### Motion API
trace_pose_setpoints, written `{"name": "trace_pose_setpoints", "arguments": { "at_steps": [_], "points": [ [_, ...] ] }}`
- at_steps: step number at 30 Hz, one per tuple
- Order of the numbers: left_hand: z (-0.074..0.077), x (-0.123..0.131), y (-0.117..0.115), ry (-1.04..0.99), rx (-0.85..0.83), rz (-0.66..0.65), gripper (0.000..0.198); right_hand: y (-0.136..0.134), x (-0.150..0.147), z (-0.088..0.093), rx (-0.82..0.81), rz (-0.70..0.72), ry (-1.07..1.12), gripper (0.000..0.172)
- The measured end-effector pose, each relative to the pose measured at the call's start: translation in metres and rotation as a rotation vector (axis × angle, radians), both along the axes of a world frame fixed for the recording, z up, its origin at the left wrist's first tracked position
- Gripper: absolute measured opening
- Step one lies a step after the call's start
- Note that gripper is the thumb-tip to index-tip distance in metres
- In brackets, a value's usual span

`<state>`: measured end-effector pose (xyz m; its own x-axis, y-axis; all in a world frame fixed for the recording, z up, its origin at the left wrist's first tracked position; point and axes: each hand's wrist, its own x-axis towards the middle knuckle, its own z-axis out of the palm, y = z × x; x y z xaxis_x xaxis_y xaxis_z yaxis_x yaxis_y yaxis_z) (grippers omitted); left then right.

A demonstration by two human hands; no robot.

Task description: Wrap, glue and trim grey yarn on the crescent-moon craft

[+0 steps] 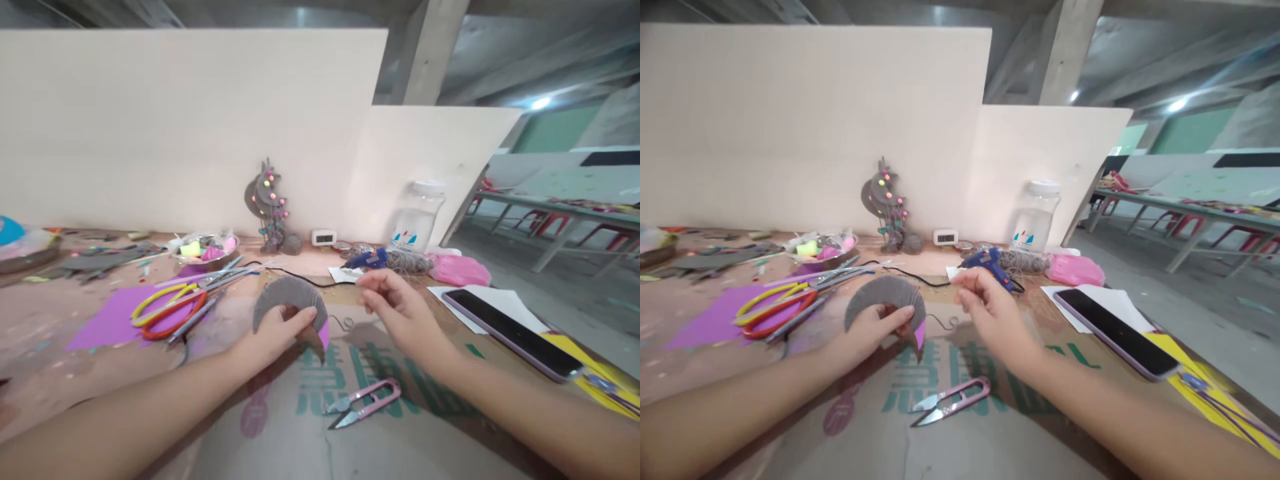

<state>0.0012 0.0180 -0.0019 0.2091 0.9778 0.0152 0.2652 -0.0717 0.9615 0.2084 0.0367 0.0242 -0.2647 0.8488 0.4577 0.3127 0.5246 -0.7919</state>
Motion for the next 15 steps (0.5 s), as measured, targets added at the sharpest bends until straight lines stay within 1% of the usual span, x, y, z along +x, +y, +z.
{"name": "trace_pose_setpoints", "arguments": {
  "at_steps": [2,5,8,10,13,14,15],
  "points": [
    [-0.001,-0.001,0.001,-0.005,0.006,-0.003,0.043,-0.011,-0.002,0.001,0.015,0.085,-0.138,0.014],
    [-0.003,-0.003,0.002,0.021,0.026,0.056,0.039,-0.021,-0.006,0.001,0.022,0.104,-0.280,0.019],
    [-0.003,-0.004,0.002,0.014,0.034,0.088,0.039,-0.017,-0.009,0.004,0.057,0.090,-0.298,0.019],
    [0.000,-0.004,0.000,0.004,0.049,0.147,0.040,-0.010,-0.012,0.007,0.059,0.043,-0.301,0.020],
    [0.008,-0.003,-0.006,0.086,0.162,0.264,0.046,0.002,-0.019,0.009,-0.018,0.003,-0.265,0.028],
    [0.010,-0.003,-0.008,0.097,0.179,0.295,0.045,0.005,-0.021,0.008,-0.039,0.016,-0.240,0.029],
    [0.012,-0.003,-0.009,0.123,0.191,0.293,0.045,0.007,-0.023,0.007,-0.048,0.042,-0.227,0.029]
  ]
}}
